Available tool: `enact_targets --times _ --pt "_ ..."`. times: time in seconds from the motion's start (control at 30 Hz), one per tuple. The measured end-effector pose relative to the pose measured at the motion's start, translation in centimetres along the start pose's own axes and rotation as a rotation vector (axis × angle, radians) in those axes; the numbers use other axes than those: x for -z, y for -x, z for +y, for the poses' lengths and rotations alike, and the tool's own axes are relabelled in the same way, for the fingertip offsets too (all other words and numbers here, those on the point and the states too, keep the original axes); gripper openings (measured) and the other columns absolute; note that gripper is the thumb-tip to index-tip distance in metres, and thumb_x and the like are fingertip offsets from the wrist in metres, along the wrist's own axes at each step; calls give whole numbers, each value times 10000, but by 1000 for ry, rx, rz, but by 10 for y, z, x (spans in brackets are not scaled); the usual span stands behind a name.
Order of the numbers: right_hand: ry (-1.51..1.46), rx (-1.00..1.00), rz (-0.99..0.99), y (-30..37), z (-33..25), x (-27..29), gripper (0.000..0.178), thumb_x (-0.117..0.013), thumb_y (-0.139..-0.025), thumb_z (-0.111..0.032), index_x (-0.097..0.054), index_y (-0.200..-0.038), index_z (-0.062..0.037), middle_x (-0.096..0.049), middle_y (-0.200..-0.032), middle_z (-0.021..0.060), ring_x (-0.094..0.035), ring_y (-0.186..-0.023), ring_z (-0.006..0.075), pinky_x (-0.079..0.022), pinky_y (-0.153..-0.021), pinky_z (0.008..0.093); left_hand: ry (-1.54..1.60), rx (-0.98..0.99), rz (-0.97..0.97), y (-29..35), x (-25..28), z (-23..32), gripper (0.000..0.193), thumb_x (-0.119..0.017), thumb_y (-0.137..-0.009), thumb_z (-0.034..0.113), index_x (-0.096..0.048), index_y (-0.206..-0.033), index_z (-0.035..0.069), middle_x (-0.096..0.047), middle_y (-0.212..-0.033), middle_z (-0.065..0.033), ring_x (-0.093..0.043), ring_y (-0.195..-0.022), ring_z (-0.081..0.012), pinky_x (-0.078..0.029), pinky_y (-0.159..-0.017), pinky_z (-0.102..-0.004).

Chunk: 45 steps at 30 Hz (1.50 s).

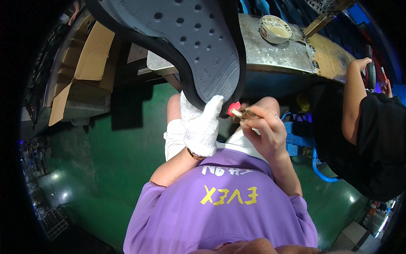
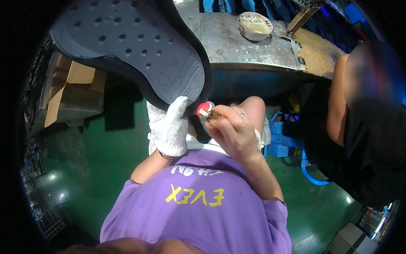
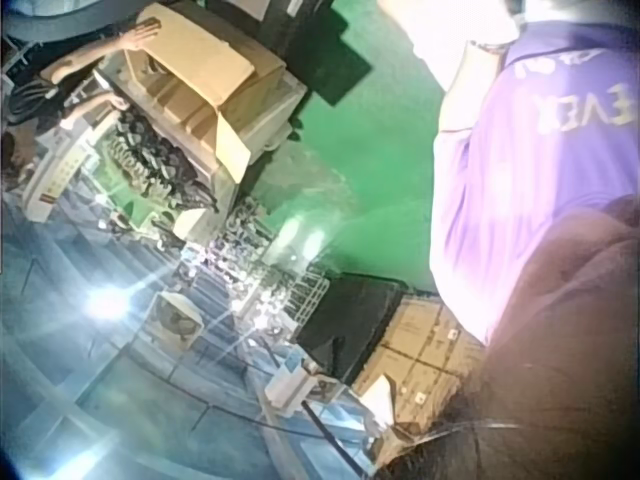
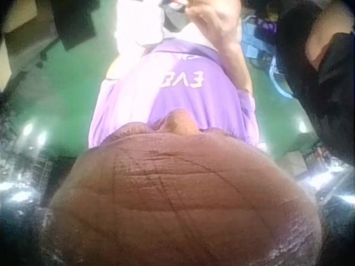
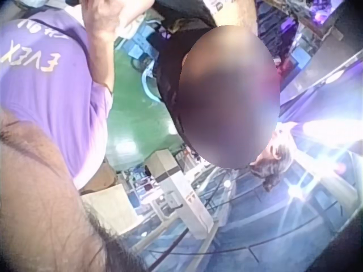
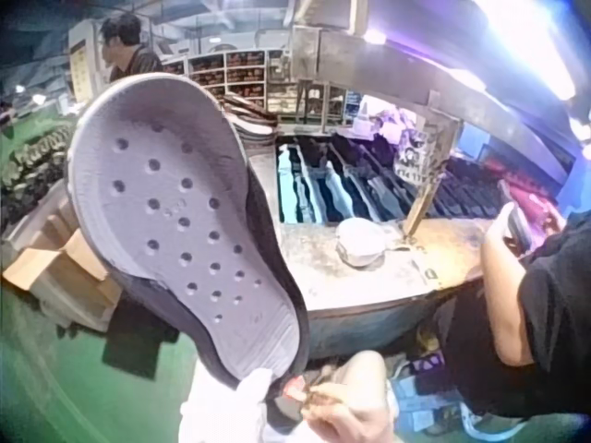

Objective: The person applies glue to the sole of a shoe using a small brush. They repeatedly dip the brush into a container and spread the adhesive along the edges of the sole, then place the shoe on a metal table.

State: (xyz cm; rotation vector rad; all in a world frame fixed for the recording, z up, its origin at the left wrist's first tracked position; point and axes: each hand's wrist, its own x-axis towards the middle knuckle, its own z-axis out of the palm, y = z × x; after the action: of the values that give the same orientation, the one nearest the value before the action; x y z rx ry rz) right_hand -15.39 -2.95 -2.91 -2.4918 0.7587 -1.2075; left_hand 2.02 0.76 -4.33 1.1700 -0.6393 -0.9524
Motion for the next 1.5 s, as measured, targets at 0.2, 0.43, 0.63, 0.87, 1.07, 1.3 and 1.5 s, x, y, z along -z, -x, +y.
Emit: enact_targets --times 0.2,0.43,0.63,0.87,1.07,1.3,1.5 --pt "53 5 47 -5 3 3 302 -810 -736 -5 -577 -923 -52 -669 -1027 151 -682 -766 307 -542 -653 350 -424 -134 -164 4 30 -43 354 -635 -962 104 -608 -1311 47 -677 -1167 -89 -649 -1040 -188 -507 -917 -304" --pt "24 23 -43 -10 1 6 279 -806 -730 3 -593 -902 -50 -666 -1024 139 -673 -784 294 -528 -644 354 -235 -57 -159 5 25 -31 335 -640 -954 97 -641 -1286 57 -687 -1164 -86 -659 -1026 -192 -505 -923 -300" --pt "8 65 30 0 0 2 277 -819 -698 9 -604 -868 -33 -632 -1060 141 -599 -711 281 -485 -649 380 -58 -36 -18 2 0 -2 342 -647 -945 73 -648 -1287 72 -710 -1136 -79 -679 -999 -175 -522 -901 -295" --pt "70 28 70 1 13 6 277 -812 -713 4 -600 -883 -46 -636 -1074 159 -635 -766 282 -509 -664 351 -355 -219 -78 5 13 -20 318 -648 -938 68 -676 -1254 73 -719 -1133 -73 -685 -985 -190 -523 -879 -286" --pt "33 75 59 8 -2 1 237 -811 -671 42 -636 -816 -28 -673 -1040 130 -648 -741 255 -496 -626 326 -81 -22 -52 4 -5 11 290 -639 -959 72 -674 -1246 56 -712 -1111 -56 -668 -983 -135 -520 -860 -264" --pt "-96 -137 198 58 18 -7 212 -787 -753 40 -600 -828 -24 -683 -1050 170 -681 -785 257 -537 -705 315 101 184 -61 -7 -15 10 430 -697 -894 23 -569 -1305 6 -680 -1154 -87 -644 -1042 -153 -537 -877 -299" --pt "-201 -950 349 164 80 -51 172 -763 -804 -22 -610 -725 -14 -707 -861 142 -679 -850 218 -535 -753 376 85 266 -454 -18 -53 -9 570 -680 -815 -36 -482 -1349 -27 -640 -1203 -129 -633 -1041 -185 -531 -916 -315"
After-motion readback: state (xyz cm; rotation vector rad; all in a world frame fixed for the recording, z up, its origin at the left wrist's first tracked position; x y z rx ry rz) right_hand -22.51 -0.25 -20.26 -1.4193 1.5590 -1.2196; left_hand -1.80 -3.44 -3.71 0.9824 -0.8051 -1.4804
